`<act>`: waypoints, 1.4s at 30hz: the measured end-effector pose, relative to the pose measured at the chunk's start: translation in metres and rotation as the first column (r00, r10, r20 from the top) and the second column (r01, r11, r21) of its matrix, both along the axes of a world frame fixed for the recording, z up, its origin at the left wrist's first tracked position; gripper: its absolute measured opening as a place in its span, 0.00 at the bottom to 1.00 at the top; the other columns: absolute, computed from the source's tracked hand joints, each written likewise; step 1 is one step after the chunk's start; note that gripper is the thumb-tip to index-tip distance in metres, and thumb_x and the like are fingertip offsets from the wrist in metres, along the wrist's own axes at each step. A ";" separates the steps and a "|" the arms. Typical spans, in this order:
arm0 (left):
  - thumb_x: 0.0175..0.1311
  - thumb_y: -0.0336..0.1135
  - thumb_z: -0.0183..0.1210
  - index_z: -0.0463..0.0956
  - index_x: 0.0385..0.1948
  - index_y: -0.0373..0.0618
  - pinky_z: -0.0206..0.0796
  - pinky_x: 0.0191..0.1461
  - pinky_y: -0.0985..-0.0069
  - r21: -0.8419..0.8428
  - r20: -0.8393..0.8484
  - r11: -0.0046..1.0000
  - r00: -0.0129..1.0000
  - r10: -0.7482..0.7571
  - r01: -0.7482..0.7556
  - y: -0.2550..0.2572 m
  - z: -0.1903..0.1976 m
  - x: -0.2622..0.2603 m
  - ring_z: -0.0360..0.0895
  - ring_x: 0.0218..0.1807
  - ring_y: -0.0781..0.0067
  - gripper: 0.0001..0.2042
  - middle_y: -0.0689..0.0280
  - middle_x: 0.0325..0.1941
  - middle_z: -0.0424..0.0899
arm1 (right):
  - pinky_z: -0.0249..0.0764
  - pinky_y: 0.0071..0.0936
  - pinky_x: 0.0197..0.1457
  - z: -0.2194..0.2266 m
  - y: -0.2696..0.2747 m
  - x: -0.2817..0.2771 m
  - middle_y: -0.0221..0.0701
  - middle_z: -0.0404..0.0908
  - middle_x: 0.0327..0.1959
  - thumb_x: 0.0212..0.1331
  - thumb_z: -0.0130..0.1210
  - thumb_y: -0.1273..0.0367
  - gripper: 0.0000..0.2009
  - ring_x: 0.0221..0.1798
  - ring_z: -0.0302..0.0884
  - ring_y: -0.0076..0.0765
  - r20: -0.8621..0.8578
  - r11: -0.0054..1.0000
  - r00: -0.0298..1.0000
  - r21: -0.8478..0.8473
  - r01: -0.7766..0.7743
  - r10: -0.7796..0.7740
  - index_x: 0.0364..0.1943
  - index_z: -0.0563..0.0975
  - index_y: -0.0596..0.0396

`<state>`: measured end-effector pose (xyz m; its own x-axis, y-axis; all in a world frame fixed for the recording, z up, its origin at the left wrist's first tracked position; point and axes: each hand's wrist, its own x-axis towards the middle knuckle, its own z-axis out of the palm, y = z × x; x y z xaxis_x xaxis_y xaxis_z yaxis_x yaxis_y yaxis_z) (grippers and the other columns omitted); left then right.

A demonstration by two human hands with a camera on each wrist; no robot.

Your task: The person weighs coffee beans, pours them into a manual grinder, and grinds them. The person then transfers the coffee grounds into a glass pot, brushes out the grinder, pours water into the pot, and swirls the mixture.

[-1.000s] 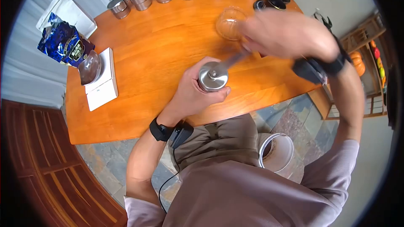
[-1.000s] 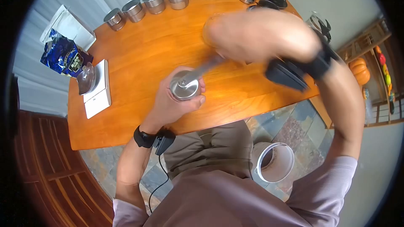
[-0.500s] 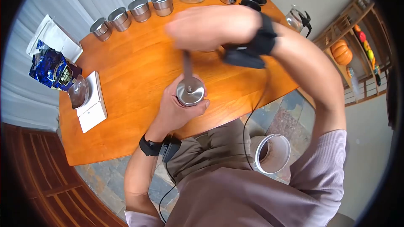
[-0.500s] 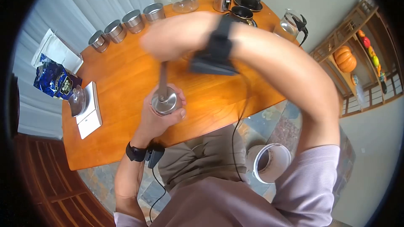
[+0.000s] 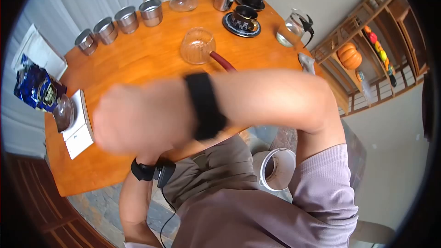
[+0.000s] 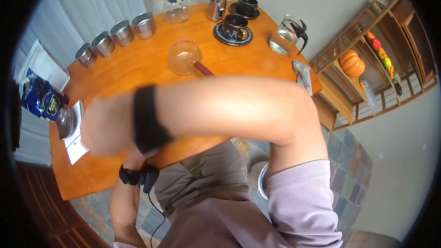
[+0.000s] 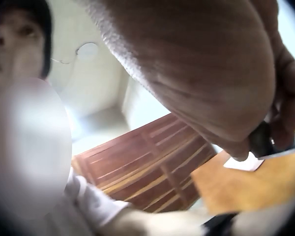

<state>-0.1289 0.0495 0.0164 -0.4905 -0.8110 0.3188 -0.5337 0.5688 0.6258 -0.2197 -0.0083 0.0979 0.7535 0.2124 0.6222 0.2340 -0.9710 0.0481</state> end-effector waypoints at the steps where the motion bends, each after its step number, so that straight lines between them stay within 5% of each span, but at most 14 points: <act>1: 0.54 0.24 0.69 0.77 0.45 0.41 0.74 0.45 0.77 0.267 -0.344 0.963 0.937 0.055 0.041 -0.003 -0.022 0.004 0.80 0.42 0.77 0.16 0.68 0.40 0.82 | 0.81 0.45 0.37 0.002 -0.024 0.017 0.48 0.85 0.30 0.53 0.55 0.71 0.09 0.37 0.86 0.54 -0.221 0.981 0.956 -0.019 0.195 -0.195 0.29 0.83 0.64; 4: 0.53 0.22 0.67 0.76 0.41 0.41 0.73 0.45 0.80 0.416 -0.749 0.880 0.635 0.189 0.228 -0.011 -0.032 0.002 0.80 0.40 0.80 0.14 0.69 0.37 0.82 | 0.80 0.46 0.41 0.024 -0.079 -0.002 0.51 0.86 0.36 0.54 0.55 0.71 0.11 0.41 0.86 0.56 -0.685 0.810 0.511 -0.206 0.548 -0.520 0.36 0.85 0.64; 12: 0.50 0.27 0.70 0.76 0.42 0.42 0.70 0.44 0.79 0.319 -0.633 0.924 0.773 0.044 0.209 -0.017 -0.029 0.001 0.76 0.37 0.84 0.17 0.71 0.34 0.80 | 0.74 0.46 0.31 0.061 0.042 -0.137 0.46 0.76 0.19 0.71 0.53 0.60 0.15 0.26 0.78 0.56 -0.922 0.483 0.255 0.089 0.871 -0.290 0.38 0.78 0.60; 17: 0.52 0.27 0.70 0.77 0.41 0.42 0.69 0.45 0.79 0.326 -0.659 0.918 0.751 0.048 0.227 -0.017 -0.035 0.001 0.75 0.37 0.82 0.15 0.72 0.33 0.79 | 0.75 0.39 0.28 0.034 0.088 -0.082 0.41 0.76 0.24 0.70 0.56 0.58 0.16 0.28 0.78 0.49 -0.765 0.714 0.633 0.375 0.591 -0.122 0.37 0.77 0.59; 21: 0.59 0.28 0.66 0.75 0.48 0.43 0.71 0.49 0.78 0.200 -0.488 0.966 0.872 -0.045 0.162 -0.024 -0.075 0.009 0.77 0.41 0.80 0.16 0.70 0.39 0.80 | 0.73 0.37 0.29 0.061 0.039 -0.023 0.39 0.72 0.21 0.66 0.54 0.63 0.14 0.24 0.74 0.48 -0.544 0.851 0.678 -0.461 0.252 -0.495 0.31 0.78 0.62; 22: 0.60 0.29 0.65 0.74 0.54 0.43 0.73 0.52 0.77 -0.079 -0.176 0.994 0.981 -0.085 0.072 -0.026 -0.096 0.015 0.80 0.46 0.80 0.20 0.68 0.45 0.81 | 0.72 0.38 0.29 0.052 0.007 -0.024 0.39 0.71 0.19 0.67 0.53 0.62 0.15 0.25 0.75 0.47 -0.588 0.868 0.643 -0.276 0.412 -0.491 0.29 0.78 0.62; 24: 0.53 0.28 0.69 0.76 0.44 0.42 0.70 0.48 0.78 0.329 -0.660 0.931 0.743 0.108 0.156 -0.012 -0.039 -0.001 0.76 0.38 0.80 0.17 0.69 0.35 0.80 | 0.71 0.39 0.30 0.034 -0.039 -0.024 0.39 0.70 0.16 0.69 0.51 0.59 0.20 0.25 0.76 0.45 -0.698 0.735 0.578 0.108 0.670 -0.424 0.25 0.79 0.61; 26: 0.48 0.30 0.72 0.76 0.43 0.42 0.70 0.47 0.77 0.357 -0.672 0.924 0.724 0.155 0.133 -0.012 -0.036 0.004 0.77 0.38 0.81 0.19 0.69 0.35 0.81 | 0.74 0.37 0.29 0.051 -0.046 -0.053 0.40 0.77 0.20 0.70 0.52 0.54 0.22 0.23 0.75 0.46 -0.909 0.497 0.164 -0.053 0.866 -0.383 0.26 0.80 0.58; 28: 0.48 0.28 0.73 0.77 0.46 0.42 0.71 0.48 0.79 0.361 -0.609 0.907 0.792 0.054 0.217 -0.015 -0.028 0.006 0.78 0.39 0.83 0.21 0.70 0.37 0.81 | 0.69 0.42 0.23 0.038 -0.031 -0.116 0.38 0.74 0.15 0.73 0.49 0.46 0.30 0.18 0.74 0.43 -0.716 0.683 0.407 -0.133 0.719 -0.568 0.23 0.79 0.59; 30: 0.49 0.29 0.71 0.76 0.42 0.43 0.71 0.46 0.77 0.377 -0.655 0.895 0.752 0.077 0.237 -0.016 -0.028 0.004 0.77 0.37 0.81 0.18 0.70 0.34 0.81 | 0.71 0.42 0.22 0.069 0.004 -0.100 0.36 0.73 0.14 0.71 0.50 0.45 0.31 0.16 0.73 0.44 -0.983 0.539 -0.136 -0.180 0.823 -0.121 0.20 0.78 0.58; 34: 0.50 0.28 0.72 0.76 0.40 0.43 0.71 0.45 0.77 0.299 -0.653 0.922 0.757 0.011 0.244 -0.017 -0.034 0.003 0.76 0.37 0.81 0.17 0.69 0.34 0.81 | 0.75 0.41 0.29 0.040 0.045 -0.085 0.43 0.78 0.30 0.70 0.54 0.49 0.25 0.28 0.79 0.51 -0.880 0.641 0.309 0.474 0.603 0.359 0.32 0.77 0.61; 38: 0.52 0.28 0.72 0.76 0.45 0.42 0.70 0.47 0.79 0.745 -0.544 0.604 0.782 0.304 0.283 -0.015 -0.017 0.007 0.75 0.40 0.81 0.19 0.73 0.39 0.80 | 0.75 0.40 0.36 0.026 0.017 -0.043 0.44 0.77 0.20 0.67 0.50 0.59 0.19 0.27 0.76 0.53 -0.662 0.718 0.740 0.574 0.393 0.124 0.32 0.81 0.63; 40: 0.52 0.28 0.72 0.77 0.45 0.42 0.70 0.47 0.79 0.347 -0.594 0.925 0.799 0.090 0.153 -0.009 -0.033 0.003 0.75 0.40 0.82 0.19 0.74 0.38 0.80 | 0.73 0.35 0.30 0.042 -0.013 -0.045 0.38 0.75 0.17 0.69 0.50 0.55 0.21 0.22 0.75 0.44 -0.690 0.636 0.715 0.502 0.586 -0.113 0.30 0.81 0.62; 42: 0.51 0.28 0.71 0.77 0.43 0.42 0.70 0.47 0.78 0.420 -0.665 0.878 0.736 0.126 0.229 -0.014 -0.028 0.005 0.76 0.39 0.82 0.17 0.72 0.37 0.80 | 0.72 0.26 0.24 0.076 -0.022 -0.058 0.36 0.73 0.17 0.70 0.55 0.50 0.26 0.16 0.71 0.29 -0.929 0.322 0.283 0.199 0.926 -0.239 0.41 0.82 0.66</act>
<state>-0.1243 0.0355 -0.0117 -0.3438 -0.9211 0.1826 0.1358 0.1436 0.9803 -0.2781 -0.0307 0.1735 0.5662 -0.6817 -0.4633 -0.8205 -0.4124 -0.3959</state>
